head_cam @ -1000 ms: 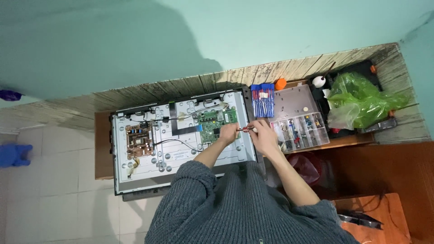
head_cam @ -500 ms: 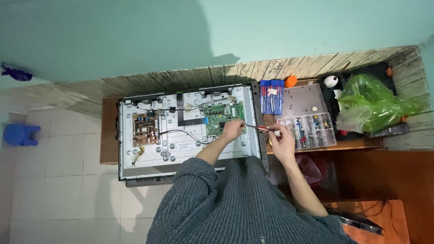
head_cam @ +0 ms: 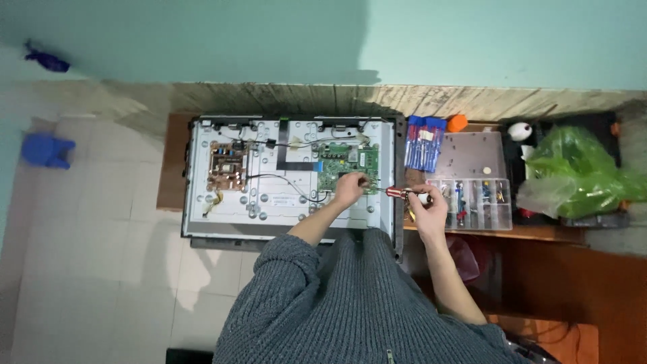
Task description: Disassembling the internal components of a television by unscrewing boards and disconnecting cables.
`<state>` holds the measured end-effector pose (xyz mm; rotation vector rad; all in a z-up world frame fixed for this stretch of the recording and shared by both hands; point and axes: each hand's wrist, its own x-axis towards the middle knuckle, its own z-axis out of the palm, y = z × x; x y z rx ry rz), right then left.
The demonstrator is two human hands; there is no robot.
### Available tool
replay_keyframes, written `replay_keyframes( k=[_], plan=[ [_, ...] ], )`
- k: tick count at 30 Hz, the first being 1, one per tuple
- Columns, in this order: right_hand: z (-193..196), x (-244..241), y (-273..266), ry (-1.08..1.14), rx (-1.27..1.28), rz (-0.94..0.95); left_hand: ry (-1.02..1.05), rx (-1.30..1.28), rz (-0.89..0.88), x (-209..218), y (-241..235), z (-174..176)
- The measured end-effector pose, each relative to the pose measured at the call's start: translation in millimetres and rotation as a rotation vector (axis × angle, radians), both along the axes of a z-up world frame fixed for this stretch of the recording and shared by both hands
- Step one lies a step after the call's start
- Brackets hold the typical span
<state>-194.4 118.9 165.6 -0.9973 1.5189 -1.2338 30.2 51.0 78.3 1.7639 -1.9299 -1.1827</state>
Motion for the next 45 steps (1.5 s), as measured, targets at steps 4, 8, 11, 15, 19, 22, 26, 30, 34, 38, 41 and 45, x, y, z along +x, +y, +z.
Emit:
replay_keyframes(
  k=[4,8,11,15,19,22,26,30,34,38,41,45],
  plan=[
    [14,19,-10,-0.078,0.041,-0.028,0.144,0.007,0.214,6,2,-26],
    [36,30,-18,-0.142,-0.036,-0.015,0.222,-0.03,0.365,10,10,-14],
    [31,30,-25,-0.18,-0.012,0.039,0.257,-0.058,0.456,14,9,-23],
    [-13,24,-26,-0.202,0.14,0.196,0.264,-0.099,0.553,24,7,-26],
    [-44,37,-22,-0.221,0.245,0.322,0.245,-0.128,0.579,45,7,-21],
    [-58,50,-14,-0.189,0.359,0.465,0.199,-0.195,0.55,58,7,-20],
    [-87,79,-1,-0.132,0.46,0.622,0.212,-0.185,0.55,86,12,-9],
    [-102,114,6,-0.171,0.436,0.487,0.23,-0.184,0.501,121,12,-23],
    [-102,152,15,-0.149,0.421,0.4,0.226,-0.16,0.432,163,13,-20],
    [-73,183,18,-0.127,0.379,0.345,0.08,-0.139,0.365,201,9,-28],
    [-70,198,15,-0.112,0.361,0.28,-0.018,-0.112,0.278,220,7,-29],
    [-73,206,23,-0.114,0.339,0.205,-0.102,-0.11,0.179,228,4,-32]
  ],
)
